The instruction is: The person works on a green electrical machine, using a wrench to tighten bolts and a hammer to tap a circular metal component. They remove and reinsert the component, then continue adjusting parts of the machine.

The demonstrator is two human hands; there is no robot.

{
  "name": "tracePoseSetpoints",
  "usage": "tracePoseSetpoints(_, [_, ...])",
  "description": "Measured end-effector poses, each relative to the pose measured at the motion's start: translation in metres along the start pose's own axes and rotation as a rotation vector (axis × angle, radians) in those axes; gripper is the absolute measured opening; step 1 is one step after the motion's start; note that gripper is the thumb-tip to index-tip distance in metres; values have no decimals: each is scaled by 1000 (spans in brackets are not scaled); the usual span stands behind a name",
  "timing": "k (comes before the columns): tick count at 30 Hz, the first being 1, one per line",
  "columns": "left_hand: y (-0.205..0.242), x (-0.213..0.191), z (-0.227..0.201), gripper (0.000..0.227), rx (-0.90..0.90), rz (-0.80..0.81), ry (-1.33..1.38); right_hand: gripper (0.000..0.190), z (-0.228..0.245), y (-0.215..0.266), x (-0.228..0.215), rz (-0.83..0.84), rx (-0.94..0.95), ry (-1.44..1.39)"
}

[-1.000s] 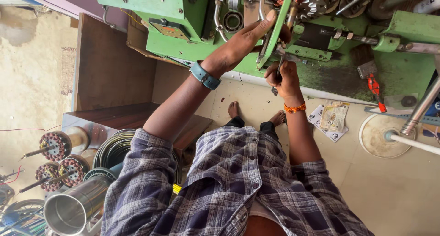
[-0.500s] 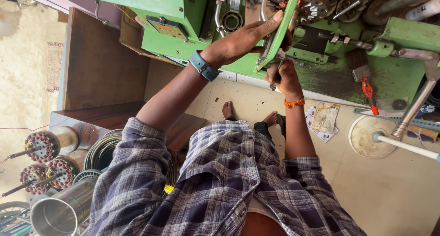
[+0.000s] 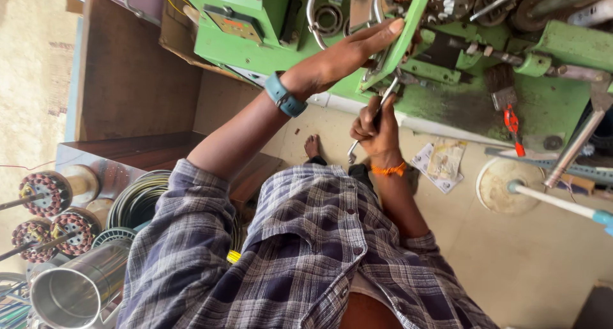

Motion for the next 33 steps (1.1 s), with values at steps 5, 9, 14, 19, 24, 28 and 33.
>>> tracePoseSetpoints(5, [43, -12, -29, 67, 174, -171, -158, 38, -3, 22, 23, -116, -61, -29])
tracePoseSetpoints(9, [73, -30, -33, 53, 284, -444, -686, 43, 25, 53, -5, -274, -50, 199])
tracePoseSetpoints(14, [63, -32, -2, 47, 242, -450, -990, 38, 111, 107, -65, -623, 15, 1256])
tracePoseSetpoints(19, [46, -14, 25, 48, 143, -346, -919, 33, 149, 71, -83, -469, 93, 1921])
tracePoseSetpoints(24, [47, -5, 8, 39, 82, -288, -834, 35, 143, 13, -52, -44, 22, 2223])
tracePoseSetpoints(28, [53, -8, -5, 47, 189, -281, -761, 31, 142, -7, -42, 10, -110, 2239])
tracePoseSetpoints(33, [63, -8, 2, 54, 251, -301, -747, 15, 206, 67, -53, -416, -380, 2226])
Point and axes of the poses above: each hand's wrist, its own y-axis away from the middle knuckle, its own x-axis out of the palm, z = x × y, the point moved 6 cm from there along -y, towards the middle knuckle, and after that the axes turned 5 degrees about y, right-handed, at the moved point
